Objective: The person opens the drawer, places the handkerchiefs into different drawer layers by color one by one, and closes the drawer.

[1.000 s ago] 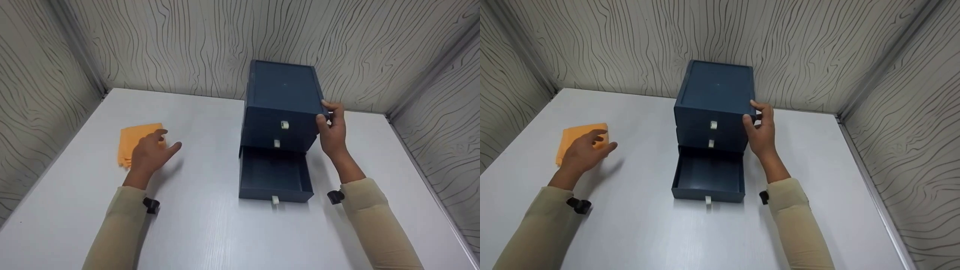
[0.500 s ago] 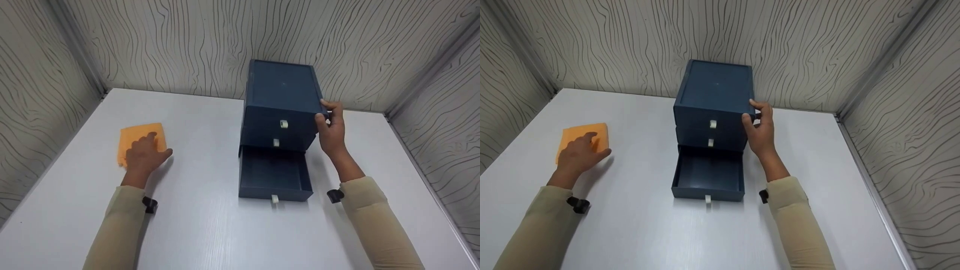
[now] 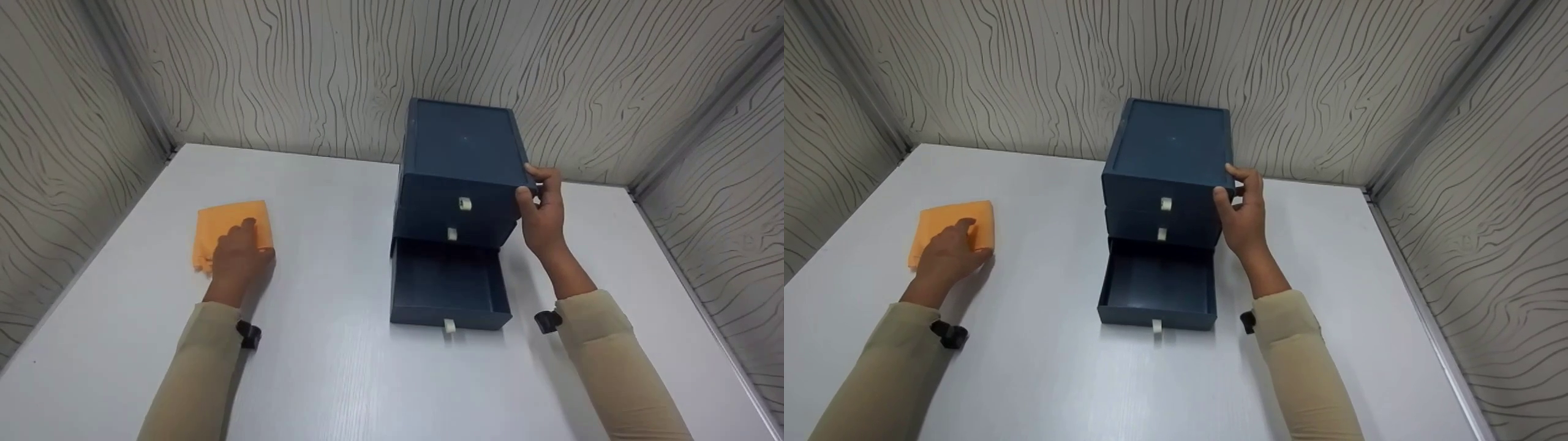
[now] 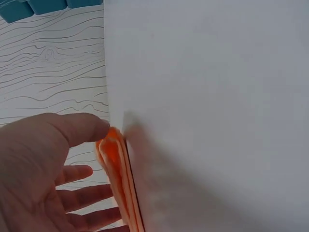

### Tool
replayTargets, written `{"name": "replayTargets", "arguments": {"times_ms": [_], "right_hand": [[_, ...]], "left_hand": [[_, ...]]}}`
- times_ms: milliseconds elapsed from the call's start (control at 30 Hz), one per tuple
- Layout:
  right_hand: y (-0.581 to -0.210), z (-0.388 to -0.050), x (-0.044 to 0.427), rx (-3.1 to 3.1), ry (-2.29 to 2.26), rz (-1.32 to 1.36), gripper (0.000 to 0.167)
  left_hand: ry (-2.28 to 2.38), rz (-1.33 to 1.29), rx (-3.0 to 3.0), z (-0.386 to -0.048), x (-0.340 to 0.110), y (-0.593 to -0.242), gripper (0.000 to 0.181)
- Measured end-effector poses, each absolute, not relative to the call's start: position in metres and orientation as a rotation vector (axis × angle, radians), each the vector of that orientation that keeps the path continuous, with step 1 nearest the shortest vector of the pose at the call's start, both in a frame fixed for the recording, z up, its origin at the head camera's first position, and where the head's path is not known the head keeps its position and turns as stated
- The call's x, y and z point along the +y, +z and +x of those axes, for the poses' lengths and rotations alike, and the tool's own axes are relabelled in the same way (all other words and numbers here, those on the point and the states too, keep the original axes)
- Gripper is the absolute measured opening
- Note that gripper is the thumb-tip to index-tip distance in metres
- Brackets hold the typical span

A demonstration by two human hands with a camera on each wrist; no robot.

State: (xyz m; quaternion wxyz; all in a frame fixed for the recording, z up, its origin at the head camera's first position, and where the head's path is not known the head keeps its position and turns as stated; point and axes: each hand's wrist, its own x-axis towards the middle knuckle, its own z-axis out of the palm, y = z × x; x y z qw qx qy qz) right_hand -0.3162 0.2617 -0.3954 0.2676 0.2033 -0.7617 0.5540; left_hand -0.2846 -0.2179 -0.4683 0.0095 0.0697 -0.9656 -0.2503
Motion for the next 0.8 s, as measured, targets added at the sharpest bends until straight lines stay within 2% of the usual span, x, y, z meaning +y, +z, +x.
{"name": "replayTargets", "arguments": {"times_ms": [267, 633, 800], "right_hand": [[-0.3979, -0.3184, 0.26, -2.048, 1.478, 0.54, 0.047], [-0.398, -0.3175, 0.2609, -2.012, 1.501, 0.539, 0.049], [-0.398, -0.3174, 0.2615, -2.03, 1.487, 0.53, 0.05]], "left_hand": [[-0.796, 0.314, -3.034, -0.285, -0.2139, -0.4691, 0.061], [-0.778, 0.31, -3.063, -0.2908, -0.2124, -0.4657, 0.061], [-0.751, 0.277, -3.041, -0.2908, -0.2142, -0.465, 0.054]]}}
